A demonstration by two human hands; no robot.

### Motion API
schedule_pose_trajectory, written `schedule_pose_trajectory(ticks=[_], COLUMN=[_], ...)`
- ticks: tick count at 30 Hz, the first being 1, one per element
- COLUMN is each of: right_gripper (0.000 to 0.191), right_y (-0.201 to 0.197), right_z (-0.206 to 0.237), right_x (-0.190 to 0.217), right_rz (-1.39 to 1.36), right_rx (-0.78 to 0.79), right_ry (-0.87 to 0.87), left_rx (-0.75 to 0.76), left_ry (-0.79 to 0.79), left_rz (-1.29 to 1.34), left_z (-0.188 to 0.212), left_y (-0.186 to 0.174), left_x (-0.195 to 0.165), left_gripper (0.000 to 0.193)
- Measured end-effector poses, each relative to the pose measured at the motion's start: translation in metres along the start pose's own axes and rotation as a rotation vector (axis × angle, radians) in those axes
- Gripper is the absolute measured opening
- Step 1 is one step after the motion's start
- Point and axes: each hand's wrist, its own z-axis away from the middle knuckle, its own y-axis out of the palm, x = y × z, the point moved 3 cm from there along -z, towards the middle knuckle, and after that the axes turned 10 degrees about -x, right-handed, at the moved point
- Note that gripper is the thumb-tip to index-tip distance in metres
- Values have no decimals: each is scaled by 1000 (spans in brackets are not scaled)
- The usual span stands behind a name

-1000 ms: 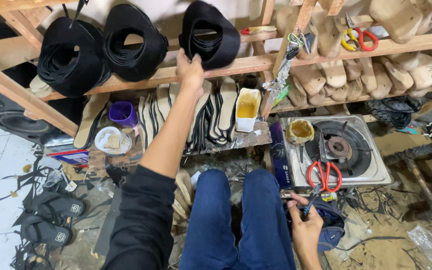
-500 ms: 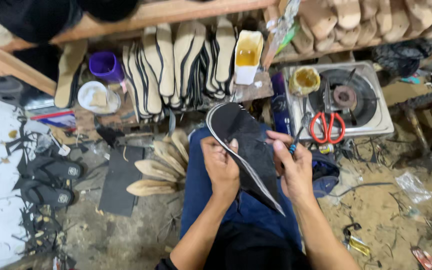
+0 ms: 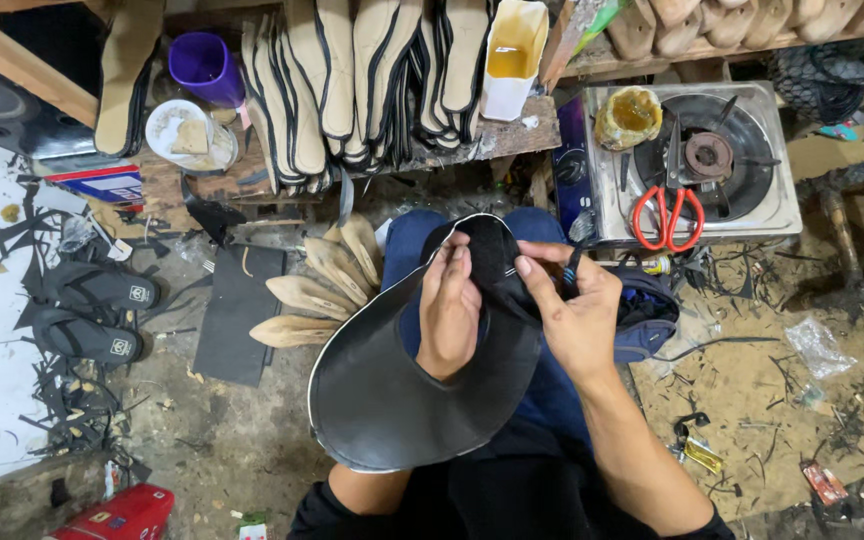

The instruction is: The person applies glue to the edges of a black shoe sole using a small metal tool, then presses the sole onto a beige insole. The person repeats this process on multiple soles, placing finished units on a nearby shelf.

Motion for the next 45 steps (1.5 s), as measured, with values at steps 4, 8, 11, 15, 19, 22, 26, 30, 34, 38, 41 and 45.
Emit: schedule_pose_trajectory(ticks=[4,8,11,15,19,22,26,30,34,38,41,45], right_gripper=[33,29,25,28,25,32,17,20,9,18,26,22], right_y=[-1,-3,-5,-6,-18,-55,-95,-97,-74,-54,-72,-115], right_z=[0,-11,-27,-46,-75,-123,-202,-258,-290,-313,-322,-290], right_x=[5,11,6,-11,-38,-47,-56,-76,-94,-96,-93,-68], right_rz=[-27,59,211,270,12,192,707,940,1132,1372,1504,1180], right_rx=[130,115,-19,21,100,-6,-158,-165,-121,-101,-104,-179], right_ry=[-110,-238,-216,-129,115,-84,-514,-587,-689,-716,-582,-781], left_rx=[190,189,249,361,267,180,120,45,-57,-57,-121,-109], left_ry=[80,67,127,138,101,120,203,142,80,218,92,71], left_rz=[-300,-371,-509,-489,-559,-843,-853,-857,-882,-973,-924,-924], left_z=[4,2,-4,-14,-31,-41,-45,-45,-48,-50,-51,-52], left_y=[16,21,17,15,12,1,-10,-19,-23,-21,-24,-27], left_x=[-9,-14,-13,-9,-17,-33,-40,-34,-28,-30,-34,-41], left_gripper=[45,51,46,53,62,53,52,51,51,49,51,52])
